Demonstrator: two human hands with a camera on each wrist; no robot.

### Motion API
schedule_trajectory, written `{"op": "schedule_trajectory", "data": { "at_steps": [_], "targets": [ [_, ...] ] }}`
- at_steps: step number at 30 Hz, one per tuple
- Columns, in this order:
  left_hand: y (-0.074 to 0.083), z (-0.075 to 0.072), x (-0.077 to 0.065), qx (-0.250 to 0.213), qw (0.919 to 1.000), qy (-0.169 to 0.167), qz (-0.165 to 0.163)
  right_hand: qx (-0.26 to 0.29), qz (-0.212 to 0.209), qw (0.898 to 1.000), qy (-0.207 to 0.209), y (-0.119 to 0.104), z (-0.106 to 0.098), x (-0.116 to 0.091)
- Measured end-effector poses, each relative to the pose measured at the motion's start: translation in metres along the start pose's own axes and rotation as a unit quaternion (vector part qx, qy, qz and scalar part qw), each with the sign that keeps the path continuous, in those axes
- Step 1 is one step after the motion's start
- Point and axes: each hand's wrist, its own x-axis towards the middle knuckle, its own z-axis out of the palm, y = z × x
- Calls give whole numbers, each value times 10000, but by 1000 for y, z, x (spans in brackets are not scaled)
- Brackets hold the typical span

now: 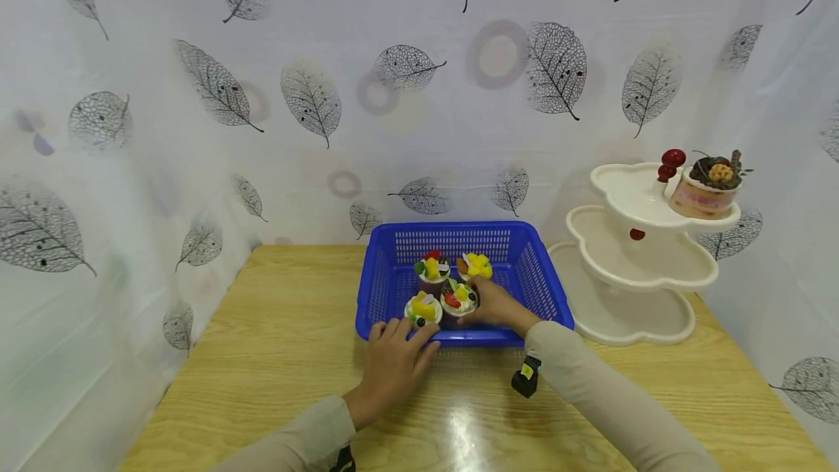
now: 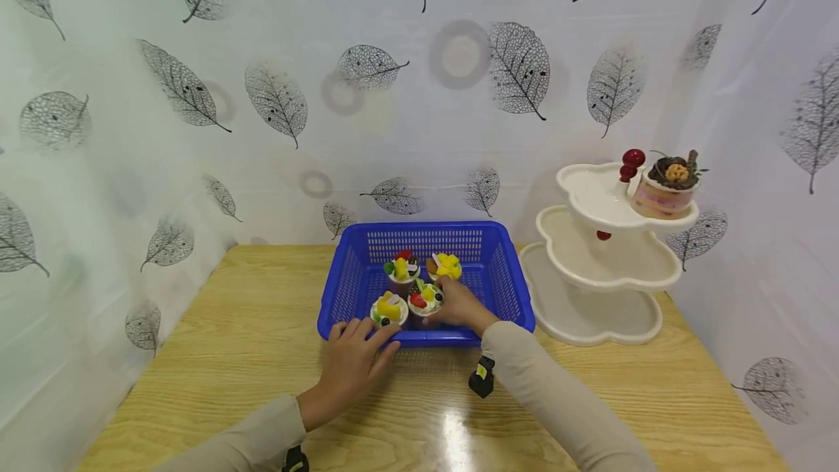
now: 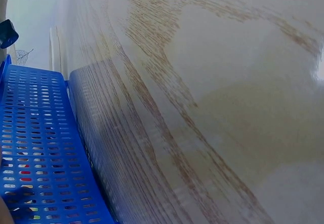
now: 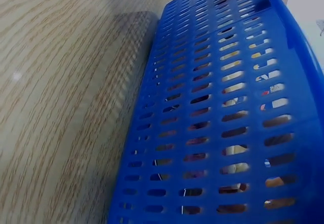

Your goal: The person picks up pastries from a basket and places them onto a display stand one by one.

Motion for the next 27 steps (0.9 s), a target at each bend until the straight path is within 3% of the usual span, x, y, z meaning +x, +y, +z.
{"op": "schedule_trajectory", "data": {
  "at_steps": [7,15,27],
  "targets": [
    [0,0,0,-31,10000,5,-5,-159,173,9997,23,-3,-1,0],
    [1,-2,0,-42,10000,43,7,197,262,9995,11,-5,-10,-4],
    [1,-1,1,-61,9999,119,8,931,-276,9943,448,-17,-55,-19]
  ]
}}
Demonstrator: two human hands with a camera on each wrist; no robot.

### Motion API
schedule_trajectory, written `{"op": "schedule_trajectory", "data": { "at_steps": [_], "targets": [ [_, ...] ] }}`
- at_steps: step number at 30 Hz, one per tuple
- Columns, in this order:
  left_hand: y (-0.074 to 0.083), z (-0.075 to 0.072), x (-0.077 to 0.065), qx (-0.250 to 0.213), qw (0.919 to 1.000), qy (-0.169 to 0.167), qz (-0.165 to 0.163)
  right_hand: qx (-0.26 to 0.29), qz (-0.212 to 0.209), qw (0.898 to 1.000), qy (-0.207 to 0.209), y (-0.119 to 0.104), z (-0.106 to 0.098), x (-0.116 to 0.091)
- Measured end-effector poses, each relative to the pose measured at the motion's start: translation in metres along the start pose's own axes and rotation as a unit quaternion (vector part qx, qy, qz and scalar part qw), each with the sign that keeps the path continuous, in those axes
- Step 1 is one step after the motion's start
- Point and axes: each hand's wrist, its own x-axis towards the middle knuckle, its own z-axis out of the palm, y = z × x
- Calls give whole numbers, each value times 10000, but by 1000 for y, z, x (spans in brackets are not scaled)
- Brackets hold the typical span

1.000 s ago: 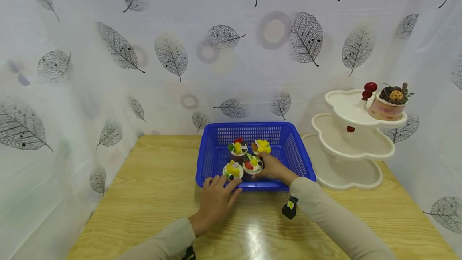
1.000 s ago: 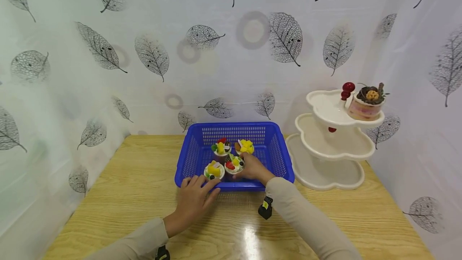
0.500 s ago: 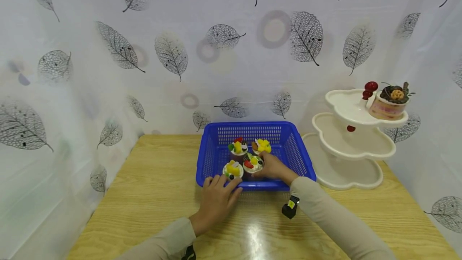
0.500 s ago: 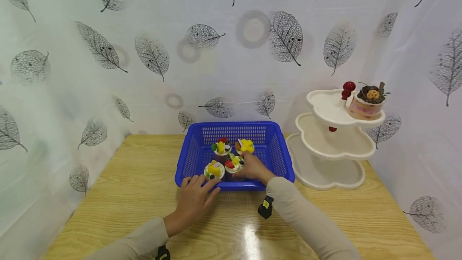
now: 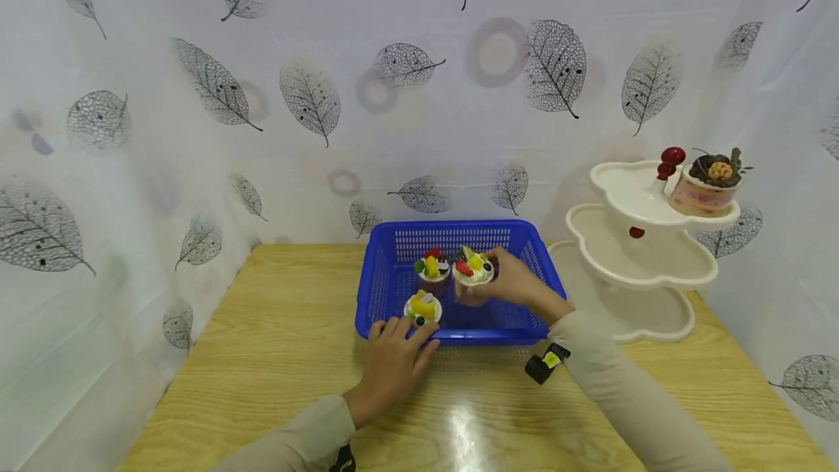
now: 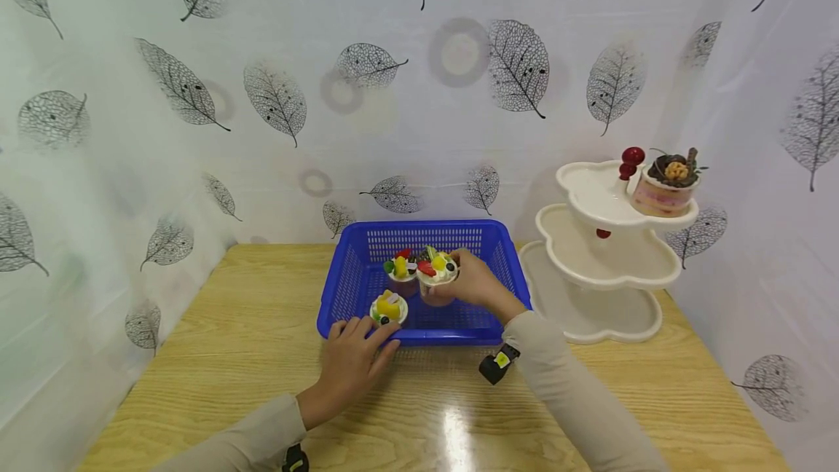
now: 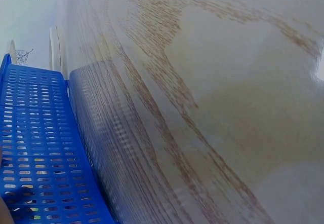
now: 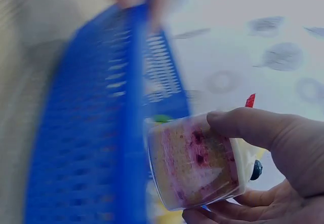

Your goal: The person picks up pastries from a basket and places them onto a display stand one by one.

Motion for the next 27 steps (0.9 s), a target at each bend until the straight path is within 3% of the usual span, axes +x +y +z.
{"op": "schedule_trajectory", "data": {
  "at_steps": [6,13,19,23,27],
  "targets": [
    [0,2,0,-76,9999,75,41,725,72,9966,371,-12,-35,-10],
    [-1,2,0,-46,9999,119,43,914,-184,9897,1089,-22,-73,-23],
    [-1,0,0,-34,10000,38,10,1027,-343,9770,1837,-26,-102,-33],
    [-2,0,0,-44,9999,79,50,1508,-419,9569,2448,-25,-118,-39],
    [-2,2,0,-29,9998,154,95,2360,-585,9188,3110,-23,-132,-43]
  ]
}}
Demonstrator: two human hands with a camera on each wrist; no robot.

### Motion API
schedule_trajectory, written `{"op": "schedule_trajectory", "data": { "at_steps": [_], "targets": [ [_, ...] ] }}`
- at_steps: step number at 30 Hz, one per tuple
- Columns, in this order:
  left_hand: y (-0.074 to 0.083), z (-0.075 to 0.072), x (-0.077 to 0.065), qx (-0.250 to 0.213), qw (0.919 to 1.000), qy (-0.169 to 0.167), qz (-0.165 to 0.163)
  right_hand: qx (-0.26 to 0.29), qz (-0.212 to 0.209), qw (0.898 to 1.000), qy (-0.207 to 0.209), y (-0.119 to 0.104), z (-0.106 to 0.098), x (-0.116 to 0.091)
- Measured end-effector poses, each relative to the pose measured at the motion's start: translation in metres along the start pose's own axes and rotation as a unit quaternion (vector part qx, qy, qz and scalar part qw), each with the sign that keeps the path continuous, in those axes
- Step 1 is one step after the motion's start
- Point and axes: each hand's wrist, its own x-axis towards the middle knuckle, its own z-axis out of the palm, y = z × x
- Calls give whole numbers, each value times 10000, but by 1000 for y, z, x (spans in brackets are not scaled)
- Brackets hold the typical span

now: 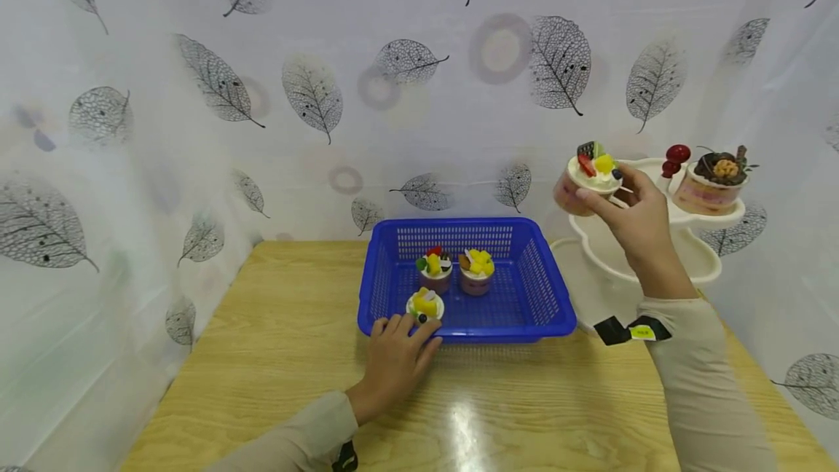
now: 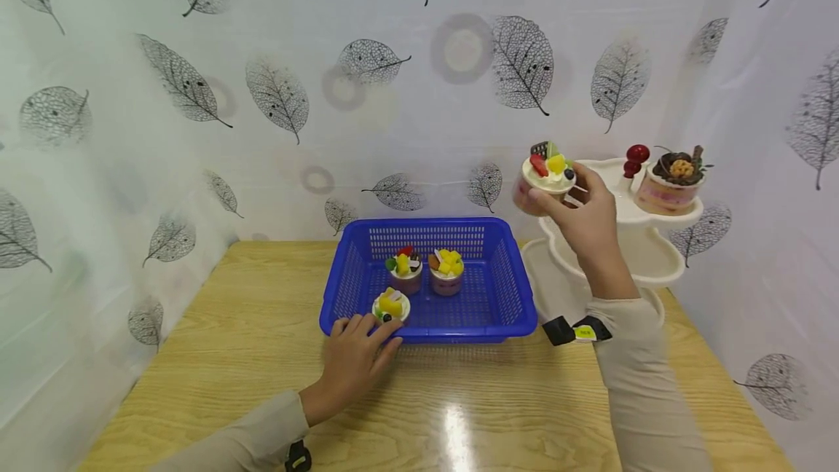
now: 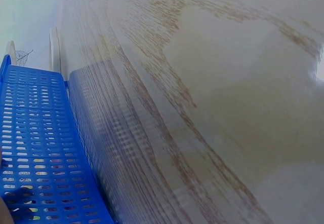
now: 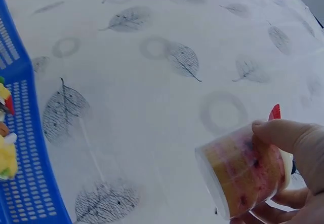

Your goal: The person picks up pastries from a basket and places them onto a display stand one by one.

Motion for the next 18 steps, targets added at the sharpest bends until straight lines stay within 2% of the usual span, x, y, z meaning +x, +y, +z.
{"op": "schedule_trajectory", "data": {
  "at_steps": [1,4,9,13,18],
  "targets": [
    [0,0,0,-14,10000,24,10,171,55,9996,207,-1,-4,1],
    [0,2,0,-25,10000,53,25,204,247,9958,860,-6,-18,4],
    [1,3,1,-60,10000,7,-6,442,411,9831,1727,-7,-39,7],
    [1,1,1,-39,9999,-92,-37,337,563,9768,2041,-2,-50,10],
    [0,0,1,-12,9998,-182,-55,-104,811,9730,2160,2,-56,12]
  ]
}}
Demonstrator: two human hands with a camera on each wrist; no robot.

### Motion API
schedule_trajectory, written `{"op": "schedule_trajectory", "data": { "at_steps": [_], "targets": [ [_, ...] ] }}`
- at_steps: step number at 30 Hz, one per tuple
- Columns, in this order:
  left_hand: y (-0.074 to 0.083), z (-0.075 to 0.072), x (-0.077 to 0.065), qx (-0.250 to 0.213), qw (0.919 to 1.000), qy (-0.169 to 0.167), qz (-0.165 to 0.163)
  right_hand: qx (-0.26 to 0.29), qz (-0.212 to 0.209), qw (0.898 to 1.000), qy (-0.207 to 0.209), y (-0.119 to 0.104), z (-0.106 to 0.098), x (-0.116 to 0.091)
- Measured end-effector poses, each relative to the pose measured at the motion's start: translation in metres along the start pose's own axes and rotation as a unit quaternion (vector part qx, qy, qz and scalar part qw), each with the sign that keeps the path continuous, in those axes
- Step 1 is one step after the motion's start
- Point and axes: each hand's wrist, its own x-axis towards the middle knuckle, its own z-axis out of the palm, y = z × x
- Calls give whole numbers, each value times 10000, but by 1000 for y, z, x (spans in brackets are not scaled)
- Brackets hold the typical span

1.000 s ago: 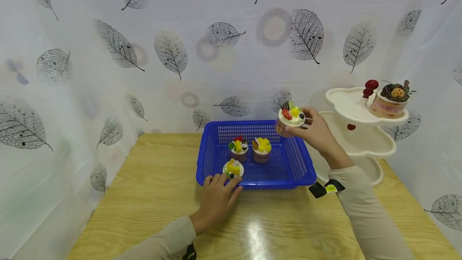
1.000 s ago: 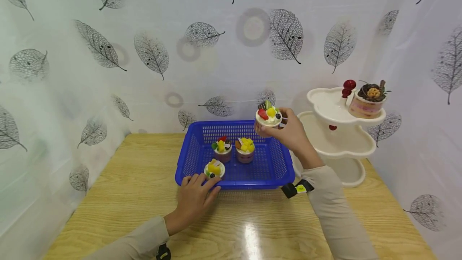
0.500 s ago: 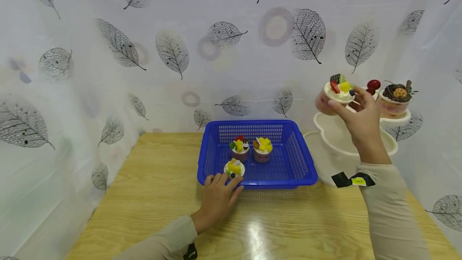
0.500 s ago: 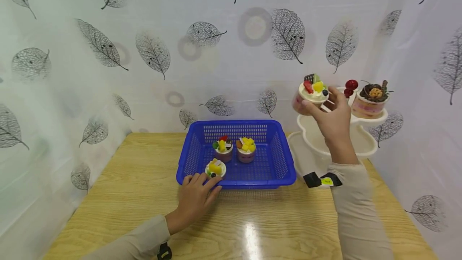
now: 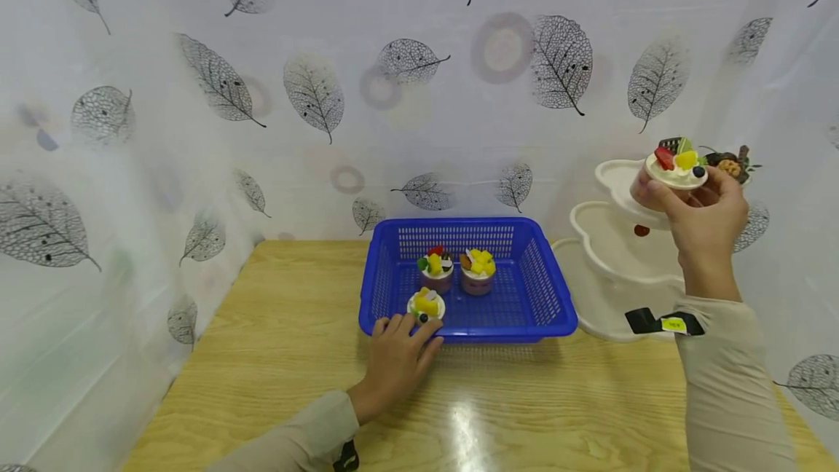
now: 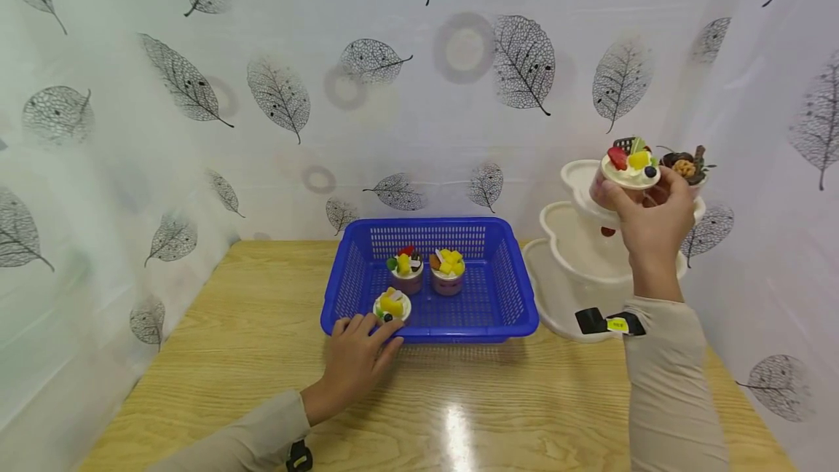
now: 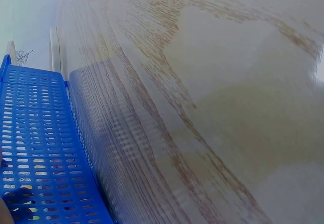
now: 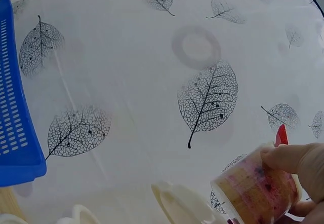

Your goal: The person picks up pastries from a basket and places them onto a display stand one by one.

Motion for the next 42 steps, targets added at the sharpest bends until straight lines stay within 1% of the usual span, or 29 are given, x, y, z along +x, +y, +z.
{"op": "schedule_trajectory", "data": {
  "at_steps": [4,11,20,23,27,33,37,39,42],
  "targets": [
    [0,0,0,8,10000,15,-11,-463,41,9989,77,5,1,4],
    [0,0,0,-67,9999,95,24,-839,35,9965,6,12,1,10],
    [1,1,0,1,9999,135,54,-1528,-78,9882,-74,14,0,15],
    [0,1,0,-24,9999,133,42,-1722,-126,9850,-35,15,1,15],
    [0,1,0,-15,9999,98,31,-2039,-299,9785,84,18,0,14],
    [0,0,1,-2,9999,150,46,-2495,-725,9653,275,21,0,11],
    [0,0,0,6,9998,186,56,-2734,-926,9566,397,24,2,8],
    [0,0,0,-11,9998,198,63,-2773,-1060,9539,435,25,3,7],
    [0,0,0,0,9998,203,72,-2747,-1189,9532,432,26,3,7]
  ]
}}
